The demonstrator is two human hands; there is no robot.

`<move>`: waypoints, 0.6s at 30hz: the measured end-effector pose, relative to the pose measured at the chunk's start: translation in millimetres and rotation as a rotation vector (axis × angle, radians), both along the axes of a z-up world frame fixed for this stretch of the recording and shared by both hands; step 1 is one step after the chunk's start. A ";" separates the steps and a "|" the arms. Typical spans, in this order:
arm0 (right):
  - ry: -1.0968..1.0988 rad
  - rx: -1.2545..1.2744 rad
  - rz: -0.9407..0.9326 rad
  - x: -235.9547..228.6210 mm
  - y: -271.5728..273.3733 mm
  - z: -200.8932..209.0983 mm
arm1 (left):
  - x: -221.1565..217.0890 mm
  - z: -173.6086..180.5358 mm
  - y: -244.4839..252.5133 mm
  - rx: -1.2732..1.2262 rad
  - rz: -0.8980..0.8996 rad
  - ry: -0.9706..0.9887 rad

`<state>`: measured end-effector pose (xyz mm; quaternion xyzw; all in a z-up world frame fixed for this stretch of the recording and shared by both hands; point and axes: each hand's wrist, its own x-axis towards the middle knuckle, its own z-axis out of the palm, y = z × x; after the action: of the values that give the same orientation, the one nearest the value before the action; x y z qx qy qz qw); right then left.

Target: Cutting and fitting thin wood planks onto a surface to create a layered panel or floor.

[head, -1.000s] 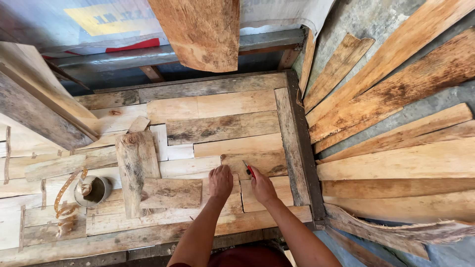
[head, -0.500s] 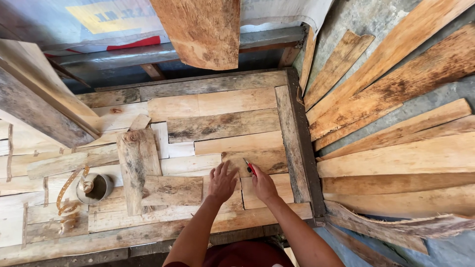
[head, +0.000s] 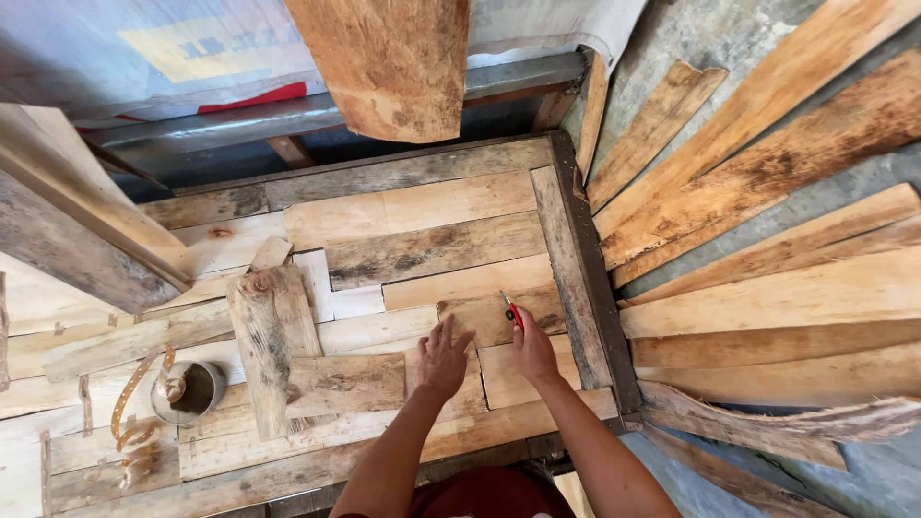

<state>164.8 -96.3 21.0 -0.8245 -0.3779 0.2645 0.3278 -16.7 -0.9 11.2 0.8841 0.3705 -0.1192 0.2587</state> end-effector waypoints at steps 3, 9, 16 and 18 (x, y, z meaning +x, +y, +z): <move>-0.042 0.020 0.048 -0.8 11.6 3.0 | 2.2 -15.0 -1.8 0.014 -0.077 0.055; -0.117 -0.014 0.151 -9.9 31.4 6.9 | -3.8 -35.4 -9.6 0.015 -0.059 -0.071; -0.185 -0.005 0.225 -3.6 37.3 0.4 | -2.7 -17.3 -3.7 0.049 -0.052 -0.101; -0.161 -0.048 0.237 -2.6 40.4 6.4 | -1.5 -17.9 -4.3 0.057 -0.053 -0.117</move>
<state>162.1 -55.8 27.4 -0.8002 -0.4914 0.2432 0.2431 -18.2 -5.3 -6.6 0.9061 0.3343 -0.0632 0.2512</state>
